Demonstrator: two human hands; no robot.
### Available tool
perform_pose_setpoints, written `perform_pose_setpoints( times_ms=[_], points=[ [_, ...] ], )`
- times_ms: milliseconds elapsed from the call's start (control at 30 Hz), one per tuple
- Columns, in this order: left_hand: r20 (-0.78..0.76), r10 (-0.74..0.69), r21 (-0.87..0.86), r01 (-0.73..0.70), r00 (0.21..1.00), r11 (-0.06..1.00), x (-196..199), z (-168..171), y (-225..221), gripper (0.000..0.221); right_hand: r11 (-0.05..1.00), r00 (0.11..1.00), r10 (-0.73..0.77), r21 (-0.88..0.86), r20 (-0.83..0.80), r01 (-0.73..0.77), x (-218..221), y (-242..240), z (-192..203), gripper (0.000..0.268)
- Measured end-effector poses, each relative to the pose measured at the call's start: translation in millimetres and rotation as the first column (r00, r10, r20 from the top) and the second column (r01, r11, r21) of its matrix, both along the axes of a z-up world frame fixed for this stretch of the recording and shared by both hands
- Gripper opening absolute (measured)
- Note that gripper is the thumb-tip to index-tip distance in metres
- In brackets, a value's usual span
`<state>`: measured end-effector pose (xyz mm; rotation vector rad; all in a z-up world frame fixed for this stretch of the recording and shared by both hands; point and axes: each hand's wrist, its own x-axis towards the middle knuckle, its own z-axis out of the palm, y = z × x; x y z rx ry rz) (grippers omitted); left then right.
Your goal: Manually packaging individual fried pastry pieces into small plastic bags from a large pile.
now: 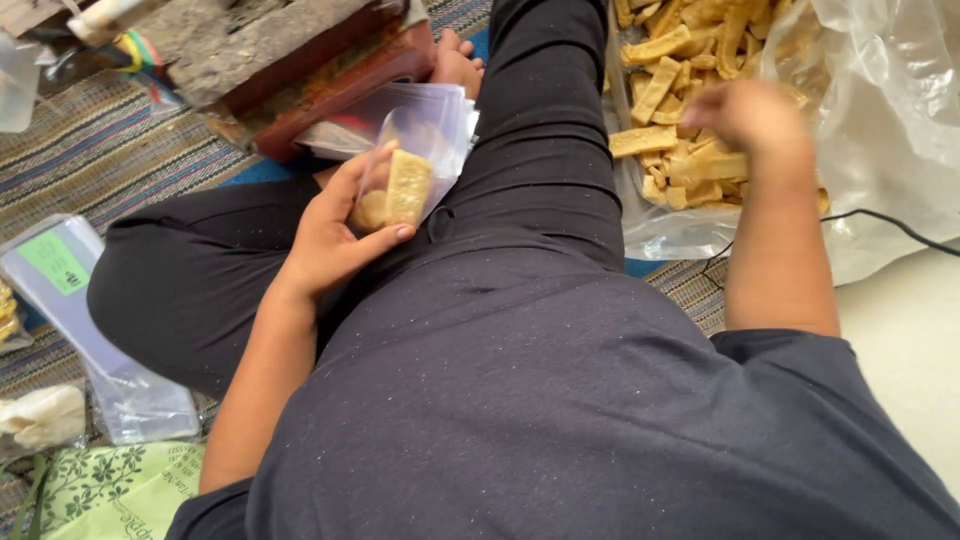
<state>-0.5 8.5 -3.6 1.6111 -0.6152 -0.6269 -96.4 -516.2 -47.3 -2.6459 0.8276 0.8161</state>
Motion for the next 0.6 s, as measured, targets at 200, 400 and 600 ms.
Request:
perform_pose_setpoints(
  times_ms=[200,400,600],
  points=[
    [-0.031,0.016,0.052,-0.014,0.999,0.999,-4,1,-9,0.078,0.951,0.987,-0.072,0.289,-0.146,0.112,19,45,-28,0.054],
    [0.017,0.025,0.100,-0.027,1.000,0.995,-6,7,-16,0.078,0.984,0.980,0.180,0.009,-0.089,-0.180,15,10,-51,0.019],
    [-0.133,0.099,-0.013,-0.101,0.986,0.995,-6,-2,-12,0.078,0.660,0.766,0.642,-0.494,-0.020,-0.566,-55,21,-117,0.031]
  ],
)
